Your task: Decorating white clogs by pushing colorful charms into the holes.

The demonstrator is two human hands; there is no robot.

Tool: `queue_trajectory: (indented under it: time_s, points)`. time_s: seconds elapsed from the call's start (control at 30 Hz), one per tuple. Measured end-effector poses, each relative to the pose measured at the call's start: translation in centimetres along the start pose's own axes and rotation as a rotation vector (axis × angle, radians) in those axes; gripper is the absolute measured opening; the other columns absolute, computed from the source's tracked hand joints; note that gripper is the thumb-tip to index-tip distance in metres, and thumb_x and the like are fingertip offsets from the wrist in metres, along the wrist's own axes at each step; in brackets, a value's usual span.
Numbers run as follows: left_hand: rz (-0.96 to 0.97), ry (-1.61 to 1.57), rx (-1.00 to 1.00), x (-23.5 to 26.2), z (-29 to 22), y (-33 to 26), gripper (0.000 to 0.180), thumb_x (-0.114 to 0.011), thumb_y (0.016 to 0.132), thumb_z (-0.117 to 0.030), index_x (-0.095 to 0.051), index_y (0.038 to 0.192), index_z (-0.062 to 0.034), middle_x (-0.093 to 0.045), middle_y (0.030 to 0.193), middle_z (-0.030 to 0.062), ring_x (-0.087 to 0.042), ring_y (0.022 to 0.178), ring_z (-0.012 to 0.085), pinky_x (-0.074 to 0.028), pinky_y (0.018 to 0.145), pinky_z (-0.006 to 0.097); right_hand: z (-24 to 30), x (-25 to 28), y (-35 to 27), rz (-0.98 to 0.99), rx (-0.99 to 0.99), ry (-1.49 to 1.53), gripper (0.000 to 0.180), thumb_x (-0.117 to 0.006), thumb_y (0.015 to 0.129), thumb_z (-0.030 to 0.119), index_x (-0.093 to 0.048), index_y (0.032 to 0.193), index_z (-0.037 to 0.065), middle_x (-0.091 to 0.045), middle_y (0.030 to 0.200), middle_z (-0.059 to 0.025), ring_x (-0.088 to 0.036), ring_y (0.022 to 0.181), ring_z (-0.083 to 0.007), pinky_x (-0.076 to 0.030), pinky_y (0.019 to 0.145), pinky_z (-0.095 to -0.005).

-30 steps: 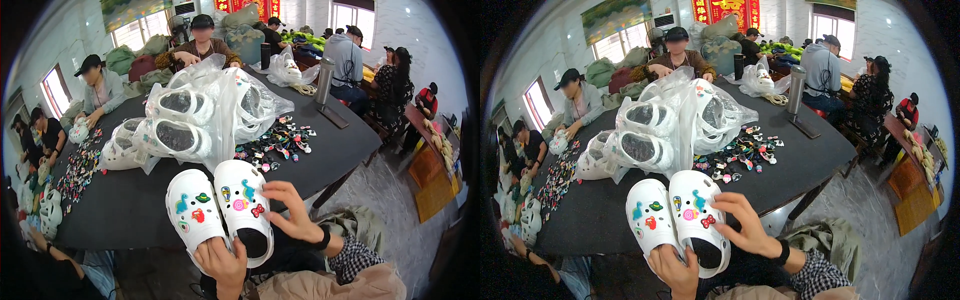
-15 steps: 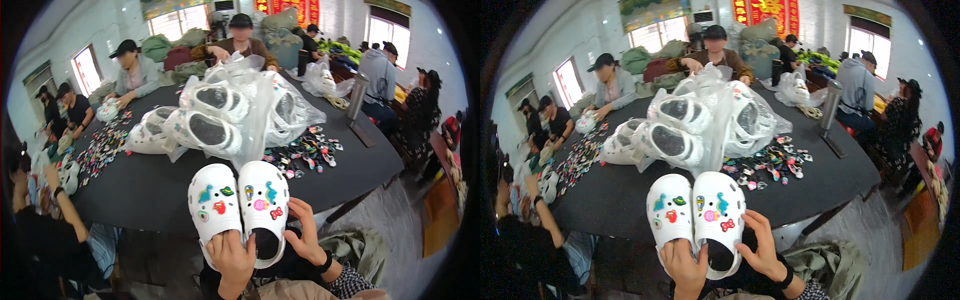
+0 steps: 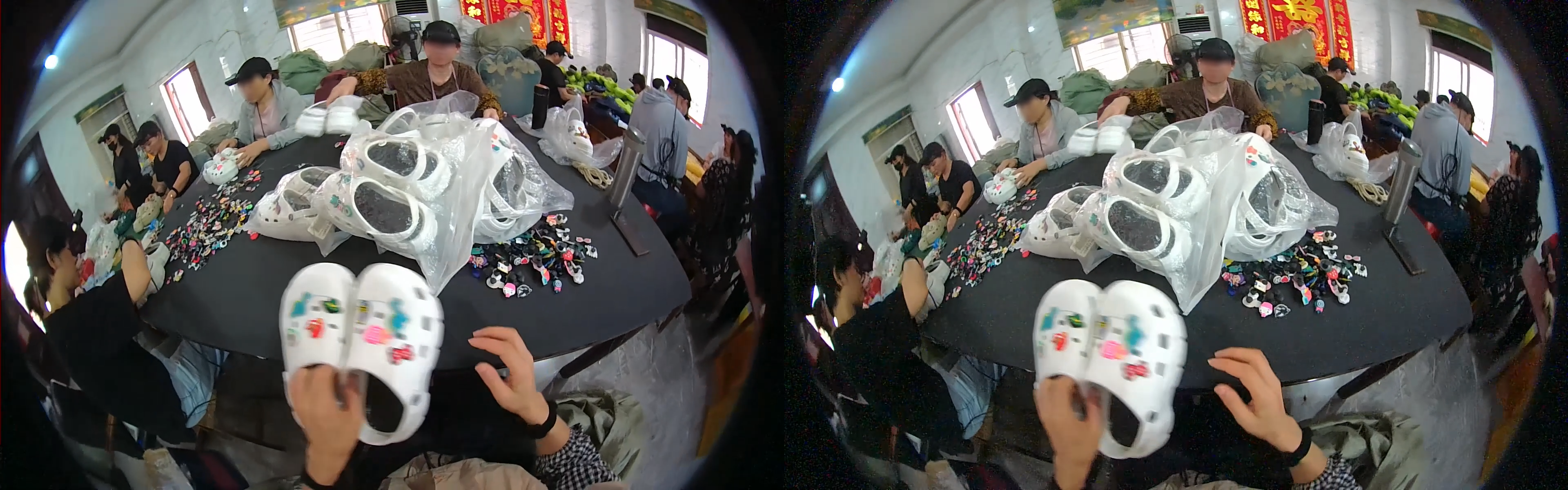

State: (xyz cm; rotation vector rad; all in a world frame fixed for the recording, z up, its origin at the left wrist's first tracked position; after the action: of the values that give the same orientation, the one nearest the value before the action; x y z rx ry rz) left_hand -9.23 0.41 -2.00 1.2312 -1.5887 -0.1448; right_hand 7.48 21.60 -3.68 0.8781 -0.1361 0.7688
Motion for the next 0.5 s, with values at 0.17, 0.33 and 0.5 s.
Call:
queue_trajectory:
  time_s: [0.17, 0.33, 0.5]
  points:
    - [-0.156, 0.005, 0.115, 5.6, 10.0, 4.5, 0.039, -0.072, 0.078, -0.003, -0.057, 0.113, 0.0045, -0.057, 0.093, 0.0155, -0.054, 0.086, 0.0295, -0.043, 0.080, 0.041, -1.7, 1.3, 2.2, -0.074, -0.041, -0.044, 0.026, -0.067, 0.086, 0.000, -0.067, 0.112, 0.001, -0.063, 0.116, -0.0133, -0.062, 0.107, -0.0284, -0.050, 0.088, -0.0365]
    - [-0.184, 0.258, 0.078, 9.2, 15.3, 11.5, 0.026, -0.072, 0.081, -0.005, -0.057, 0.100, 0.0009, -0.054, 0.082, 0.0137, -0.052, 0.080, 0.0312, -0.043, 0.076, 0.041, -4.7, 0.2, 2.0, -0.044, -0.223, 0.044, 0.022, -0.067, 0.088, 0.002, -0.067, 0.110, 0.002, -0.063, 0.115, -0.0119, -0.063, 0.104, -0.0279, -0.051, 0.086, -0.0353]
    - [0.077, 0.429, 0.142, 6.0, 23.3, 15.3, 0.027, -0.077, 0.077, -0.015, -0.056, 0.086, -0.0001, -0.061, 0.076, 0.0187, -0.061, 0.075, 0.0387, -0.046, 0.067, 0.046, -3.7, 0.0, 1.9, -0.039, -0.112, -0.146, 0.021, -0.072, 0.083, 0.003, -0.069, 0.103, 0.004, -0.065, 0.111, -0.0111, -0.065, 0.100, -0.0285, -0.052, 0.079, -0.0363]
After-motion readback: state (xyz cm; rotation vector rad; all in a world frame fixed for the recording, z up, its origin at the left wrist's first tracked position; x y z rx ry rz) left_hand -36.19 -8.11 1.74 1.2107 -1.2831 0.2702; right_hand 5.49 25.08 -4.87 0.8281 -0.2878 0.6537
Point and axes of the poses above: each hand's wrist, its own y-axis towards the middle knuckle, its own x-axis out of the back of the hand, z = x × y, the point moved 6 cm from there along y, towards the middle knuckle
